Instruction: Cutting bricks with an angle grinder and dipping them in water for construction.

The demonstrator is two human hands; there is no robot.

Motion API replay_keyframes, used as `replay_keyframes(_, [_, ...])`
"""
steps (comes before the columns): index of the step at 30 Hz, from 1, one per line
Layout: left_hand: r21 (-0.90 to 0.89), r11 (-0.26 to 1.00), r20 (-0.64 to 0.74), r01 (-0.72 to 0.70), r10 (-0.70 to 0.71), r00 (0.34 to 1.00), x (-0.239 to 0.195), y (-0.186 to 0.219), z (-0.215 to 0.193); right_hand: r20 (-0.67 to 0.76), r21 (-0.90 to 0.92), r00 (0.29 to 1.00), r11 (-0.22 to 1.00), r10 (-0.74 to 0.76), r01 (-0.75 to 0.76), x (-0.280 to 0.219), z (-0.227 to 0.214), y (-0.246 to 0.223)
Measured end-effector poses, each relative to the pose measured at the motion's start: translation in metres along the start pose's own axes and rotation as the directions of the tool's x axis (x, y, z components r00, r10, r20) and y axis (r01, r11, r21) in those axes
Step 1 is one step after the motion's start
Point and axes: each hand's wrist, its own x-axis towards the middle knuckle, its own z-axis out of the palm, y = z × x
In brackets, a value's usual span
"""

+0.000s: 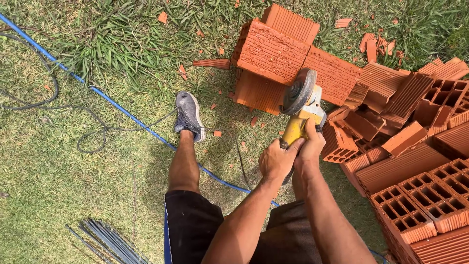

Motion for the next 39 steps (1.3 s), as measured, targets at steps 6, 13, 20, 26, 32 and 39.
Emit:
replay_keyframes(6, [-0.001, 1.0, -0.006, -0.001, 0.001, 1.0, 0.002, 0.004, 0.003, -0.01, -0.026, 1.0, 1.0, -0.002, 0.002, 0.019, -0.01, 0.012])
replay_keyframes(13, [-0.045, 0.999, 0.022, 0.014, -0.013, 1.0, -0.004, 0.018, -0.003, -0.008, -0.08, 1.0, 0.997, 0.012, -0.013, 0.034, -0.014, 0.013])
replay_keyframes(20, [-0.044, 0.999, 0.016, 0.008, -0.007, 1.0, -0.002, 0.035, 0.0, 0.009, -0.084, 1.0, 0.996, 0.018, -0.017, 0.056, -0.006, 0.002])
replay_keyframes(26, [-0.091, 0.996, 0.006, 0.004, -0.003, 1.0, 0.001, 0.051, 0.0, 0.004, -0.082, 1.0, 0.997, 0.003, -0.002, 0.074, 0.0, -0.002])
replay_keyframes(32, [-0.073, 0.997, 0.006, 0.005, -0.005, 1.0, -0.001, 0.056, -0.002, 0.0, -0.098, 1.0, 0.995, 0.005, -0.004, 0.059, 0.01, -0.016])
replay_keyframes(39, [-0.065, 0.997, 0.01, 0.045, -0.044, 0.999, -0.009, 0.067, -0.005, 0.052, -0.082, 0.997, 0.995, 0.061, -0.057, 0.061, 0.007, -0.024])
